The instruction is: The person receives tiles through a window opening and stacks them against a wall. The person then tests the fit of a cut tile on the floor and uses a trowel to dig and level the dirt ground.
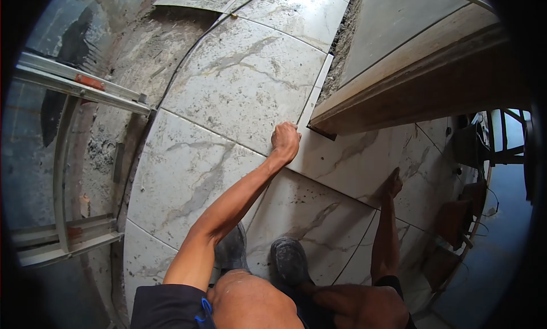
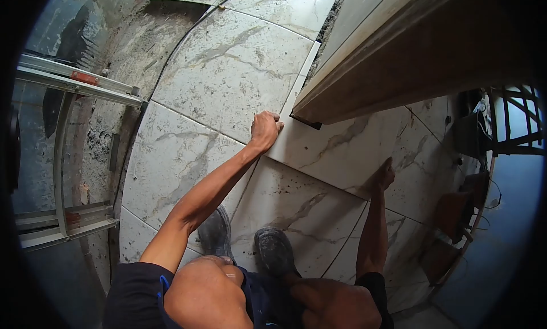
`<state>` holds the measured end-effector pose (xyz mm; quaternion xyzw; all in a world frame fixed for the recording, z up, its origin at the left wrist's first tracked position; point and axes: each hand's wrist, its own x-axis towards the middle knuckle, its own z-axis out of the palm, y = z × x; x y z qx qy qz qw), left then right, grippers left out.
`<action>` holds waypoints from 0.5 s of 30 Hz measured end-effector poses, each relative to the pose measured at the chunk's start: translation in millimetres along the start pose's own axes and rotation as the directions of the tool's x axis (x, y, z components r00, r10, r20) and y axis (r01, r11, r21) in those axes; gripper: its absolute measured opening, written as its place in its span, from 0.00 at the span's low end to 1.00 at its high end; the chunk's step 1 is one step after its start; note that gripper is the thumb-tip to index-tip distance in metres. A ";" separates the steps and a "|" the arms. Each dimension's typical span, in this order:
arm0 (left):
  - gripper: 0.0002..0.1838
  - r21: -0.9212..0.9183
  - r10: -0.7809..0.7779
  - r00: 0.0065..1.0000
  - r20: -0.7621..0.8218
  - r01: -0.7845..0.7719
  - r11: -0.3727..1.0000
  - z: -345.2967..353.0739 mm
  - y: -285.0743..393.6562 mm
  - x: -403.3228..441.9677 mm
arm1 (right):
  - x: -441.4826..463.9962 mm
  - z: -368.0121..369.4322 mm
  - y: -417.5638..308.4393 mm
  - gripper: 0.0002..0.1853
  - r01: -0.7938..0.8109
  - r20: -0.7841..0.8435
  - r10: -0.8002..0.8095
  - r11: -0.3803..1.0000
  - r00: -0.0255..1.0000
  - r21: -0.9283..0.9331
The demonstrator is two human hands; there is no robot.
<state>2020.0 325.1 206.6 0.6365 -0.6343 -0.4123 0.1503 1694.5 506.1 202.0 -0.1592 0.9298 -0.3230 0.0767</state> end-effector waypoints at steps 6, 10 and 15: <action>0.10 -0.152 -0.070 0.997 0.030 0.074 0.986 7.1 -12.2 12.2 | 2.3 2.6 3.1 0.35 -0.011 -0.021 0.010 1.000 1.000 -0.011; 0.09 -0.077 -0.058 0.998 -0.031 0.055 0.995 19.9 -18.3 14.9 | 1.0 2.0 2.1 0.36 0.019 -0.035 -0.019 1.000 0.999 -0.008; 0.08 -0.095 -0.071 0.995 -0.068 0.064 0.993 36.8 -28.1 20.0 | 4.1 4.4 6.3 0.36 -0.027 -0.053 0.024 0.998 0.998 -0.062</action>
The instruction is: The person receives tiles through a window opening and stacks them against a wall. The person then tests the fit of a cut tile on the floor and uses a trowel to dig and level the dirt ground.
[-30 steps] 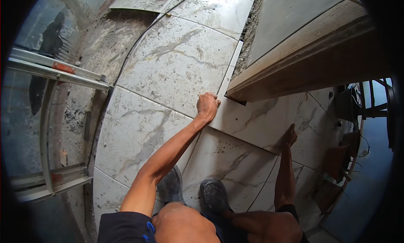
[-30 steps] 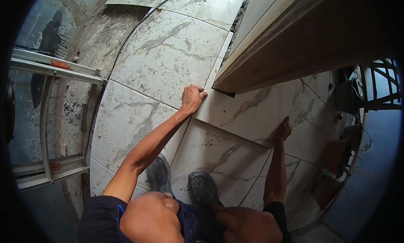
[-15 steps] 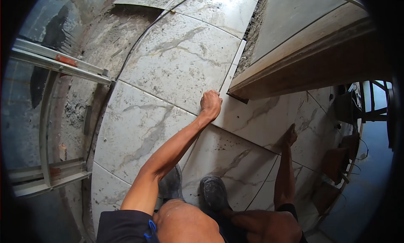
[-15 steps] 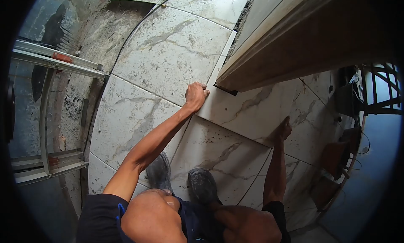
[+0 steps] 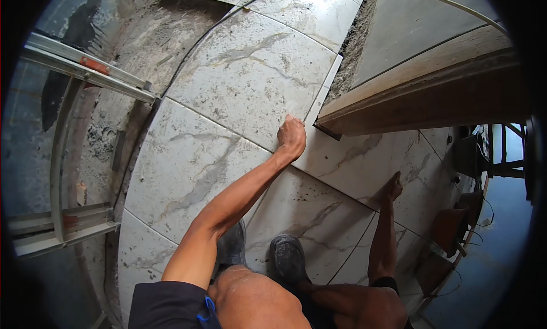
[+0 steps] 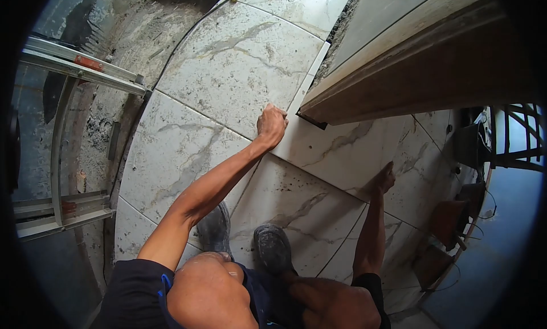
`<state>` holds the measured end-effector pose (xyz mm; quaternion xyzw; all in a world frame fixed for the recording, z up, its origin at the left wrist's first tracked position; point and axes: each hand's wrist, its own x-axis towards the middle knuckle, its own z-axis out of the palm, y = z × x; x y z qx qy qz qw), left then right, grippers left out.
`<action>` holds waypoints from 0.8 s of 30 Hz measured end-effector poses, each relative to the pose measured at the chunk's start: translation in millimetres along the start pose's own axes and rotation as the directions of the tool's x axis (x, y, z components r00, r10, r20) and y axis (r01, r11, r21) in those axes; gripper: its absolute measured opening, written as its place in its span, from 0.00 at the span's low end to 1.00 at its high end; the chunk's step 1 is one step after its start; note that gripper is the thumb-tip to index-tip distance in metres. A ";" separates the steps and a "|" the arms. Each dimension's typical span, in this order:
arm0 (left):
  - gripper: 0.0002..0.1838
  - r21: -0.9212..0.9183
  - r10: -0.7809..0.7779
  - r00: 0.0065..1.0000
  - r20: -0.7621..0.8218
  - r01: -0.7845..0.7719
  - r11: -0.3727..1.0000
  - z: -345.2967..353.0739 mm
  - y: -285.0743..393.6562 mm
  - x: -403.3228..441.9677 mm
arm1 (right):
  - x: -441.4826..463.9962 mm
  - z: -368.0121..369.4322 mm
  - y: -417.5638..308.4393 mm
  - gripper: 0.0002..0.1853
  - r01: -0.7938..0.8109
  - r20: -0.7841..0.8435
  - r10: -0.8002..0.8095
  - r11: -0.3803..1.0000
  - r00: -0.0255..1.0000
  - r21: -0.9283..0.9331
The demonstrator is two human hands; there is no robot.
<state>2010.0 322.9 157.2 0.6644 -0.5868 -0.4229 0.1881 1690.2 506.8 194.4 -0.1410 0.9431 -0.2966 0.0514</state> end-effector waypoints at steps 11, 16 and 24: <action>0.09 0.121 -0.017 0.996 0.088 0.006 0.993 -37.1 27.6 -8.4 | 4.0 0.8 7.9 0.35 0.009 0.004 -0.009 1.000 1.000 0.004; 0.12 0.011 -0.097 0.974 0.207 0.097 0.995 -52.9 32.5 -6.7 | 2.6 0.5 4.3 0.36 -0.006 -0.020 0.006 1.000 1.000 0.012; 0.12 0.076 -0.097 0.978 0.184 0.084 0.994 -52.2 31.8 -1.7 | 1.7 -0.5 0.5 0.35 0.040 -0.013 -0.040 0.999 0.999 -0.017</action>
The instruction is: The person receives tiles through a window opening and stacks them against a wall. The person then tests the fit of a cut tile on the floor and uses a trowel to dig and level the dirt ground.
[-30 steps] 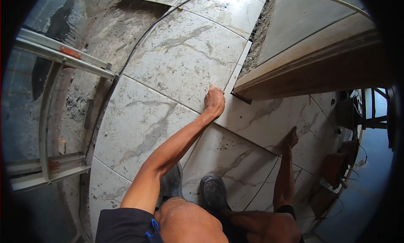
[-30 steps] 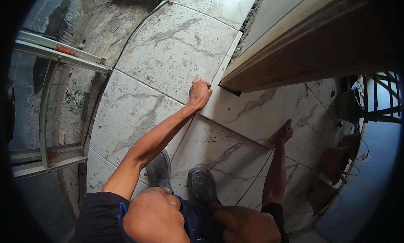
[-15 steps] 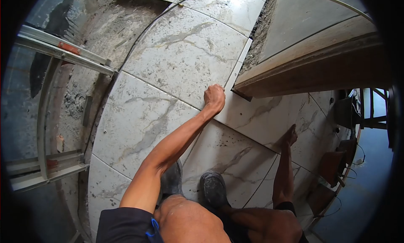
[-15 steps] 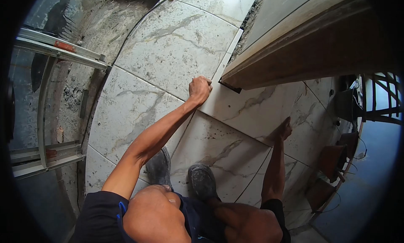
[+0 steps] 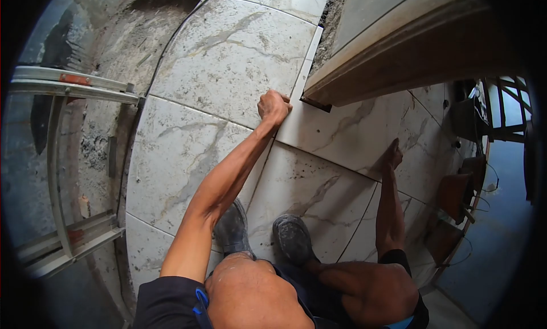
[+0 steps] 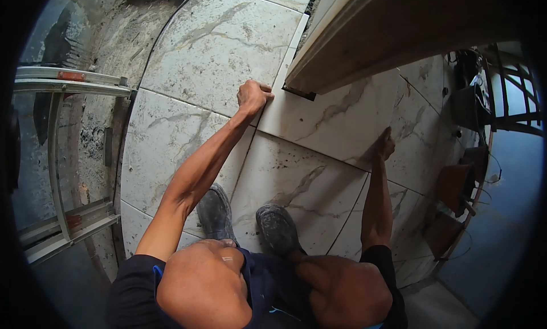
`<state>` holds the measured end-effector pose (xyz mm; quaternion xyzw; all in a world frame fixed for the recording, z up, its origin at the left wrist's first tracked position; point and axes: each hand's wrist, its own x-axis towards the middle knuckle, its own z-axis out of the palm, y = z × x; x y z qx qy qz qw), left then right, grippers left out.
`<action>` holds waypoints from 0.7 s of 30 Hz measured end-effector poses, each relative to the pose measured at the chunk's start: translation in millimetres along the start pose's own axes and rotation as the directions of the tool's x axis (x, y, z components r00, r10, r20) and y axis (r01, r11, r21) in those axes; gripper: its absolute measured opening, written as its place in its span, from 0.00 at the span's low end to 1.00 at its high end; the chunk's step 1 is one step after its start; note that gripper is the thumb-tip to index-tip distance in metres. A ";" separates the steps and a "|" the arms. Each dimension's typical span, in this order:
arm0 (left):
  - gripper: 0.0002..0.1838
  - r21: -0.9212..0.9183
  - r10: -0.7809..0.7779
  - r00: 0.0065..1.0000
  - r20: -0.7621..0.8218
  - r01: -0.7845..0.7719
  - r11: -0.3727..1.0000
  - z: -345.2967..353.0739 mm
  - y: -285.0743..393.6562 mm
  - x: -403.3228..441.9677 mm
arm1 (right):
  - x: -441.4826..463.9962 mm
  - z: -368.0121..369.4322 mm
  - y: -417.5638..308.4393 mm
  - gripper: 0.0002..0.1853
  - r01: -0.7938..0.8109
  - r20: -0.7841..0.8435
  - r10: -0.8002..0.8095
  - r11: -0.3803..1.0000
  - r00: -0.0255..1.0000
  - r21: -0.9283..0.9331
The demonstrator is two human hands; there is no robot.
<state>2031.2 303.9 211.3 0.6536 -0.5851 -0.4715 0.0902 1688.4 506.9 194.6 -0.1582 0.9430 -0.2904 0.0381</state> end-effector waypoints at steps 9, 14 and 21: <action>0.11 -0.032 0.049 0.999 -0.019 -0.049 0.998 5.8 -2.0 -3.0 | -4.2 -0.7 -7.6 0.33 -0.124 -0.025 0.122 0.990 0.992 -0.062; 0.13 -0.034 0.130 0.990 -0.050 -0.131 0.991 8.0 -7.0 -3.4 | -1.7 -0.8 -7.7 0.32 -0.154 -0.008 0.153 0.984 0.988 -0.086; 0.15 -0.058 0.204 0.976 -0.082 -0.209 0.976 12.6 -14.1 -7.8 | 6.1 4.0 3.5 0.34 -0.081 -0.002 0.081 0.992 0.997 -0.101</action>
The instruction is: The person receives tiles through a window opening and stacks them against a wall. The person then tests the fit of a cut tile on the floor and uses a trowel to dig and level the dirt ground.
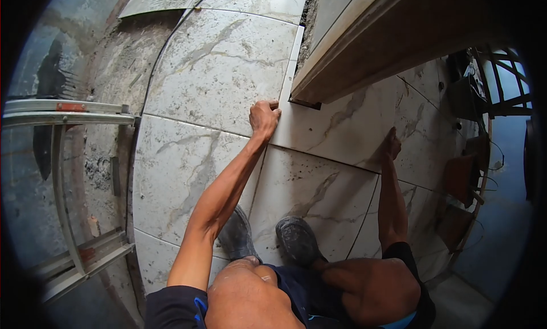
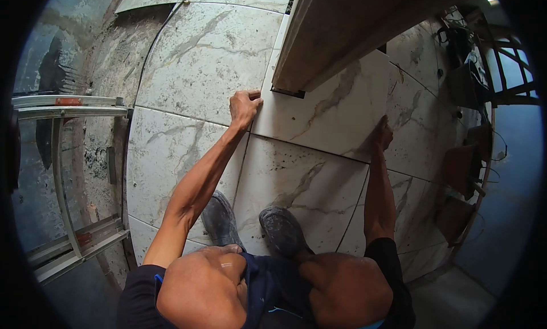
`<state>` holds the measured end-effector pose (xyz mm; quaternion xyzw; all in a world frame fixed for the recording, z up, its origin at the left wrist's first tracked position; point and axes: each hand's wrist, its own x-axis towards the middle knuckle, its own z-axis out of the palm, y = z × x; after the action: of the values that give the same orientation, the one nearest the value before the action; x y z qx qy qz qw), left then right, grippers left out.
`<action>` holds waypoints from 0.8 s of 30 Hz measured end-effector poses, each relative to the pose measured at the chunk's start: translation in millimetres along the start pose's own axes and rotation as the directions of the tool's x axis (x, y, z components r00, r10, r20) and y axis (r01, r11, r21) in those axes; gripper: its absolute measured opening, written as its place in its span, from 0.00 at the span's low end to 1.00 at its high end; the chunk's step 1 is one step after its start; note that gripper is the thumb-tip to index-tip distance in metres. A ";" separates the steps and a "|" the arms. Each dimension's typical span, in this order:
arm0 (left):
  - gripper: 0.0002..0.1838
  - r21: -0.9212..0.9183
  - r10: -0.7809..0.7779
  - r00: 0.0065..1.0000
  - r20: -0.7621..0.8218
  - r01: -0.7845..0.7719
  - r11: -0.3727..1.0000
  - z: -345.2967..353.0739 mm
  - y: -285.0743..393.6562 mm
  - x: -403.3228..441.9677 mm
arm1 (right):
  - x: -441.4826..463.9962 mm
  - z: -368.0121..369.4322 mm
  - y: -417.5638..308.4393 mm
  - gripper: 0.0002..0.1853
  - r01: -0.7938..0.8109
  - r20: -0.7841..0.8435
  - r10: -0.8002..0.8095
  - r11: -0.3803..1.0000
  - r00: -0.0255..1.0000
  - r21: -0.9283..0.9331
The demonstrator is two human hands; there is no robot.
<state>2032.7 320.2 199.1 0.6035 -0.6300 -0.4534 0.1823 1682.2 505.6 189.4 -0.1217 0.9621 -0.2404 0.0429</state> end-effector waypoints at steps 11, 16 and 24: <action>0.20 -0.205 0.133 0.990 0.054 -0.119 0.971 -1.4 -15.7 4.5 | -3.9 -4.9 -9.0 0.34 -0.028 0.038 0.030 0.998 0.999 -0.053; 0.32 -0.141 0.213 0.953 0.216 -0.185 0.973 -23.4 -10.0 -18.9 | -12.9 -12.9 -19.2 0.34 -0.087 0.074 0.090 0.995 0.993 -0.038; 0.43 0.313 0.636 0.710 0.303 -0.705 0.637 -22.2 -30.0 -49.2 | -4.8 -6.0 -13.7 0.33 -0.163 0.044 0.165 0.985 0.985 -0.048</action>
<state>2077.9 362.2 202.6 0.3098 -0.9013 -0.2598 0.1556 1689.0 497.8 201.3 -0.0487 0.9727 -0.2115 0.0828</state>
